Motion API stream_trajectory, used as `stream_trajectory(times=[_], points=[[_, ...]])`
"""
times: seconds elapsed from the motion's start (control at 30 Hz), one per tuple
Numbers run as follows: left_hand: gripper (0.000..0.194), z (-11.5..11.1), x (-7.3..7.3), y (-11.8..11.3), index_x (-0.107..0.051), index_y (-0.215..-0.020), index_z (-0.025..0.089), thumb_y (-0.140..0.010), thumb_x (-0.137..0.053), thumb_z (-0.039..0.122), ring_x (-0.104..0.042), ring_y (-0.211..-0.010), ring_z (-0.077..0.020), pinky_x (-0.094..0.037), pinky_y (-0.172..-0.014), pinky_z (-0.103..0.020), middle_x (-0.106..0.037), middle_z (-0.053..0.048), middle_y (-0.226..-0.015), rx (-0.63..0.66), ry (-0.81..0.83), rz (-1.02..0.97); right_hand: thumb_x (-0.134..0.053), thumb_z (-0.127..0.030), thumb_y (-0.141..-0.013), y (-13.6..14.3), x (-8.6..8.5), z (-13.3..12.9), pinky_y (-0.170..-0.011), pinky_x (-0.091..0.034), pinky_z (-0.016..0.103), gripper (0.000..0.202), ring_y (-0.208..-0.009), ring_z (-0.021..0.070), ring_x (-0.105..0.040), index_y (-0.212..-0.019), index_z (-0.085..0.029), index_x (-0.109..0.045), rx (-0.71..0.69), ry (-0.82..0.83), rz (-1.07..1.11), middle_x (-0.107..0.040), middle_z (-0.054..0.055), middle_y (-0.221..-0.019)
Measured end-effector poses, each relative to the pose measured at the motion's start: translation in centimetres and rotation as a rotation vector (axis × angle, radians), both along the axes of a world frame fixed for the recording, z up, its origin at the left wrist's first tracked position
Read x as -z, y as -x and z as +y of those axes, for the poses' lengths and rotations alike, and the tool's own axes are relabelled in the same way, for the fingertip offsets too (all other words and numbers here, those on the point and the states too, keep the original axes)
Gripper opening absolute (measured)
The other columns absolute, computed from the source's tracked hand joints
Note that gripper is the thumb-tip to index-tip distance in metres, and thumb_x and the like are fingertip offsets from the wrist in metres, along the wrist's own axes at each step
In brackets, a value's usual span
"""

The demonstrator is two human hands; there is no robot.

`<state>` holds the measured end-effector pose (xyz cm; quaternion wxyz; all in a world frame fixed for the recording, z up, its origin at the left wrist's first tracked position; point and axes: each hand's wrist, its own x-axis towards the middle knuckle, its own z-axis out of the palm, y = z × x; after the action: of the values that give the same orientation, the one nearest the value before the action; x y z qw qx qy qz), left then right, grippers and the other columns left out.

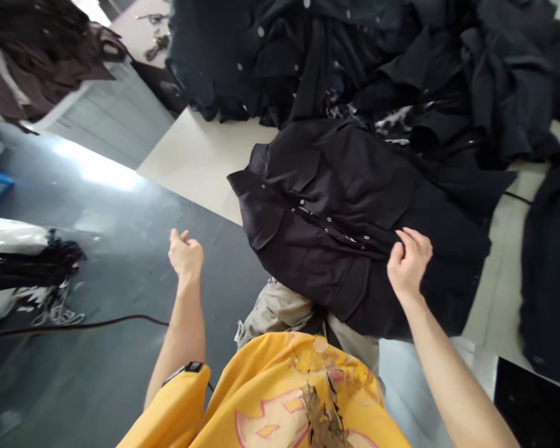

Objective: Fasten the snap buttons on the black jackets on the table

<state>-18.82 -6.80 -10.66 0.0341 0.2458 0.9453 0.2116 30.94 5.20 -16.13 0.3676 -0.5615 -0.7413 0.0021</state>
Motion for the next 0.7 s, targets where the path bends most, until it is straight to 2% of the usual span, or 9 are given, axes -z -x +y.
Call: stream_trajectory(times=[0.07,0.2,0.27,0.33,0.43,0.5,0.57,0.63,0.7], points=[[0.051,1.2,-0.5,0.3,-0.052,-0.133,0.006,-0.083,-0.048,0.001,-0.055,-0.126,-0.0268,-0.039,-0.112,-0.042,-0.064,-0.016,-0.128,0.011,-0.061,0.047,-0.044,-0.024,-0.096,-1.8,-0.4,-0.4,-0.105,-0.042,0.052,0.032,-0.119,0.0308,-0.058,-0.115,-0.014,-0.067,0.035,-0.031,0.003,-0.064,0.017,-0.123],[0.048,2.9,-1.8,0.6,-0.051,-0.133,0.005,-0.085,-0.047,0.0,-0.062,-0.11,-0.0229,-0.044,-0.107,-0.045,-0.068,-0.01,-0.111,0.032,-0.202,0.04,-0.045,-0.021,-0.093,-5.2,-0.4,-0.7,-0.1,-0.045,0.051,0.03,-0.112,0.0317,-0.062,-0.108,-0.014,-0.07,0.121,-0.044,0.006,-0.068,0.017,-0.116],[0.036,4.0,-2.5,-0.4,-0.061,-0.119,0.008,-0.086,-0.049,0.0,-0.058,-0.116,-0.0239,-0.041,-0.109,-0.046,-0.064,-0.009,-0.117,0.081,-0.247,0.067,-0.044,-0.019,-0.091,-6.4,-0.5,-1.1,-0.098,-0.046,0.051,0.03,-0.109,0.0312,-0.063,-0.104,-0.014,-0.07,0.167,-0.037,0.0,-0.069,0.017,-0.112],[0.031,5.6,-2.8,-3.2,-0.066,-0.11,0.011,-0.087,-0.048,0.001,-0.06,-0.111,-0.0242,-0.046,-0.103,-0.045,-0.064,-0.008,-0.116,0.211,-0.325,0.038,-0.043,-0.018,-0.091,-7.1,-0.8,-1.8,-0.098,-0.047,0.049,0.03,-0.107,0.0292,-0.063,-0.101,-0.015,-0.07,0.198,-0.015,-0.005,-0.07,0.015,-0.109],[0.029,8.6,-2.7,-11.5,-0.068,-0.105,0.015,-0.088,-0.048,0.005,-0.065,-0.097,-0.0213,-0.052,-0.092,-0.042,-0.067,-0.006,-0.104,0.614,-0.456,-0.039,-0.042,-0.019,-0.093,-7.3,-1.2,-3.3,-0.099,-0.047,0.044,0.03,-0.108,0.0258,-0.062,-0.102,-0.016,-0.07,0.208,0.063,-0.015,-0.069,0.014,-0.111],[0.024,10.1,-2.3,-18.9,-0.068,-0.102,0.017,-0.089,-0.049,0.009,-0.063,-0.1,-0.02,-0.05,-0.096,-0.038,-0.068,-0.005,-0.103,0.975,-0.473,-0.095,-0.042,-0.019,-0.094,-7.1,-1.0,-4.1,-0.102,-0.045,0.042,0.03,-0.111,0.0248,-0.06,-0.108,-0.016,-0.069,0.196,0.133,-0.049,-0.067,0.013,-0.116],[0.021,10.8,-1.5,-26.2,-0.067,-0.101,0.018,-0.092,-0.049,0.013,-0.062,-0.103,-0.0193,-0.049,-0.098,-0.035,-0.068,-0.005,-0.105,1.319,-0.41,-0.172,-0.041,-0.019,-0.096,-6.7,-0.6,-4.8,-0.107,-0.042,0.042,0.033,-0.118,0.0246,-0.056,-0.118,-0.015,-0.066,0.177,0.2,-0.1,-0.065,0.013,-0.124],[0.021,11.2,0.0,-32.3,-0.066,-0.107,0.02,-0.094,-0.051,0.016,-0.06,-0.105,-0.0206,-0.048,-0.095,-0.035,-0.067,-0.005,-0.109,1.561,-0.324,-0.161,-0.042,-0.022,-0.098,-6.4,-0.1,-5.4,-0.111,-0.038,0.043,0.037,-0.125,0.0256,-0.052,-0.129,-0.013,-0.06,0.158,0.254,-0.159,-0.06,0.013,-0.132],[0.024,11.8,1.9,-36.3,-0.063,-0.116,0.02,-0.094,-0.054,0.019,-0.059,-0.105,-0.0234,-0.048,-0.091,-0.037,-0.066,-0.007,-0.113,1.712,-0.229,-0.072,-0.042,-0.026,-0.099,-6.2,0.4,-5.9,-0.114,-0.034,0.045,0.042,-0.132,0.0274,-0.047,-0.137,-0.011,-0.054,0.148,0.301,-0.219,-0.055,0.015,-0.14]])
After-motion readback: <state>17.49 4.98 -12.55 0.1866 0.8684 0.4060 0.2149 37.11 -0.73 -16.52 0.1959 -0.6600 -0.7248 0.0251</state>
